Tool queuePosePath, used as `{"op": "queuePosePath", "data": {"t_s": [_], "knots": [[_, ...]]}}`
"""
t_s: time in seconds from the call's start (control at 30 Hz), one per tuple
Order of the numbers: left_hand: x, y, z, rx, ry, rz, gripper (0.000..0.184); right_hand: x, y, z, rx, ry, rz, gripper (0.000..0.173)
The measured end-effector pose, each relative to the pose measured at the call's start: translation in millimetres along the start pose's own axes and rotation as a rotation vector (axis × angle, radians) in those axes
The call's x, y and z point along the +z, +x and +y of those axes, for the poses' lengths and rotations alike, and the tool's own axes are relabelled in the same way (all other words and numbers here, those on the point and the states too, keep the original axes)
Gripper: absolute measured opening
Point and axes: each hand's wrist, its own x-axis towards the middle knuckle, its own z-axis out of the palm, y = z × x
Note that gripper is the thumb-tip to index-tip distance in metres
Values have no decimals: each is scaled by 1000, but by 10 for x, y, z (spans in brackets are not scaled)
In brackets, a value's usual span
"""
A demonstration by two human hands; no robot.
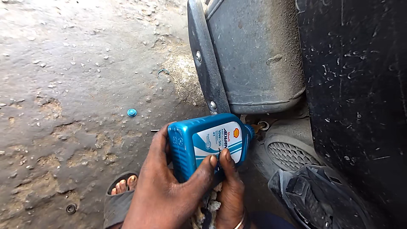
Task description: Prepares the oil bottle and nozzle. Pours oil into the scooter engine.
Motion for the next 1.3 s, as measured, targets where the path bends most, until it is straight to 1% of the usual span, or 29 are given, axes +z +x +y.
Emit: {"op": "queuePosePath", "data": {"t_s": [0.17, 0.63, 0.87, 1.0, 1.3], "knots": [[13, -5, -13, -9, -5, -1, 78, 22, -5, 0, -45, -29, 46, 39], [11, -14, -10, 3, 11, 0, 79, 13, -7, -13, -32, -4, 36, 42], [3, -13, -3, 0, 9, -9, 78, 26, -15, -11, -29, 13, 37, 41], [6, -15, 0, -3, 7, -5, 79, 15, -10, -12, -27, 18, 6, 40], [4, -10, 3, 1, -2, -8, 77, 21, -7, -2, -33, 14, 33, 40]]}}
